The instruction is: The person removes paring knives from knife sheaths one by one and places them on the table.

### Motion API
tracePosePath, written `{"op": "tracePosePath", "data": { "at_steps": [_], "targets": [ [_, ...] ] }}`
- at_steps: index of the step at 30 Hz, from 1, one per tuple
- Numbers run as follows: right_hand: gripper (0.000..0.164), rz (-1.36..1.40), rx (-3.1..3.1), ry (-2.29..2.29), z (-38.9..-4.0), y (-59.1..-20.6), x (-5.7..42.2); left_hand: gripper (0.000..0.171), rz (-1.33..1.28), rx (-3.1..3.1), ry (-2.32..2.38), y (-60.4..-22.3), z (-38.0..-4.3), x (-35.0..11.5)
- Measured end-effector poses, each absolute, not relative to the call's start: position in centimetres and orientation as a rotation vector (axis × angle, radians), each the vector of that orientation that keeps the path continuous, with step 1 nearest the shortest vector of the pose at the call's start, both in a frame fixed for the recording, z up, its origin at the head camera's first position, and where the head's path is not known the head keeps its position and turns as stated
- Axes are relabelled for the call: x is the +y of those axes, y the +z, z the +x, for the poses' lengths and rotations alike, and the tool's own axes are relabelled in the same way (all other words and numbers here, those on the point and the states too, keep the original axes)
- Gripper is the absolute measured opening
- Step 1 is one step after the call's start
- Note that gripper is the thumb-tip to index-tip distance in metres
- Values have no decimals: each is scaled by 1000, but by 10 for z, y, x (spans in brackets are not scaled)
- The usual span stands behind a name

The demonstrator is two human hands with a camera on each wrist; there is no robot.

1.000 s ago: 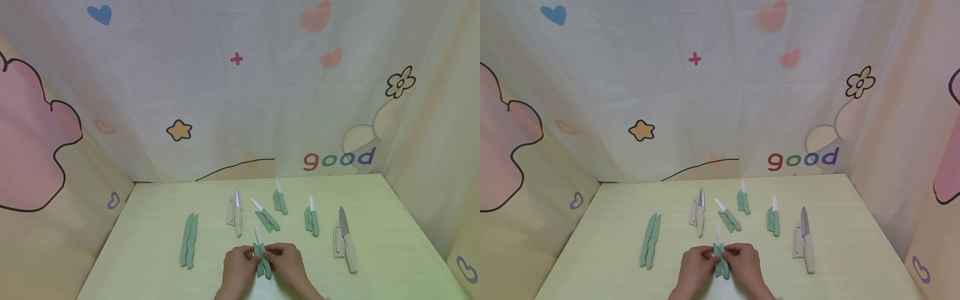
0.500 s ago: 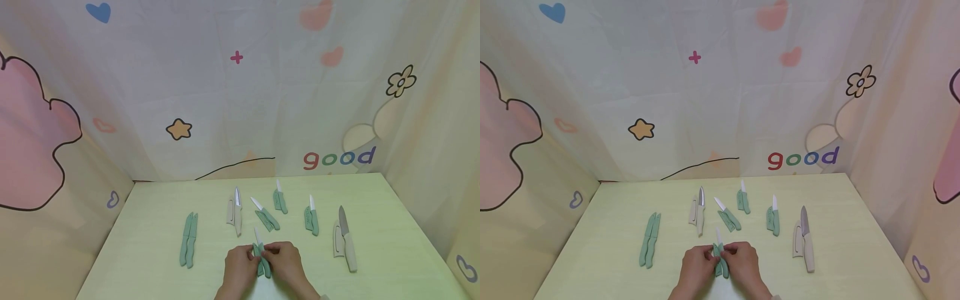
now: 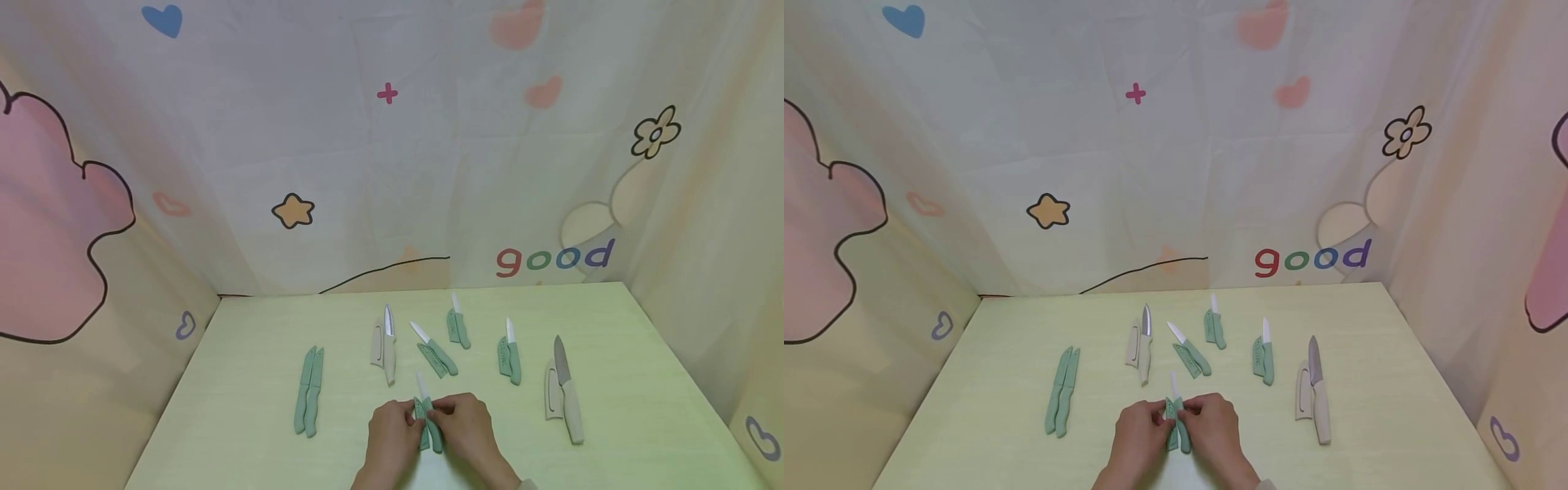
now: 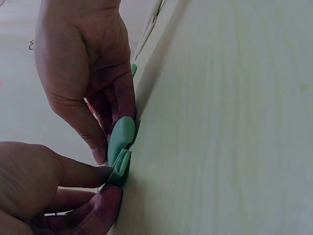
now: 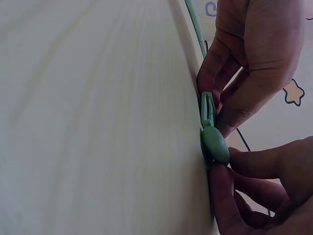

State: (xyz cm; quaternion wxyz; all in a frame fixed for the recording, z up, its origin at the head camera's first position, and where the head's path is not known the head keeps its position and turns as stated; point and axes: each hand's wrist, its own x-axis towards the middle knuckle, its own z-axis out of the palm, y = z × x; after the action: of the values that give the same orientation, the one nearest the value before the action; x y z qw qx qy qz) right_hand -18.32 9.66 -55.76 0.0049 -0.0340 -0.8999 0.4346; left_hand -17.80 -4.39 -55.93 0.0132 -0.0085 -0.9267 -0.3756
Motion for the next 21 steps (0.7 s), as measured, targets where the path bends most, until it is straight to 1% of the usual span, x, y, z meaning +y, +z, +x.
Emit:
{"op": "tracePosePath", "data": {
  "at_steps": [21],
  "targets": [
    [8, -28, -2850, 1300, -180, -556, 97, 32, -80, -2953, -1127, -556, -171, -45]
  ]
}}
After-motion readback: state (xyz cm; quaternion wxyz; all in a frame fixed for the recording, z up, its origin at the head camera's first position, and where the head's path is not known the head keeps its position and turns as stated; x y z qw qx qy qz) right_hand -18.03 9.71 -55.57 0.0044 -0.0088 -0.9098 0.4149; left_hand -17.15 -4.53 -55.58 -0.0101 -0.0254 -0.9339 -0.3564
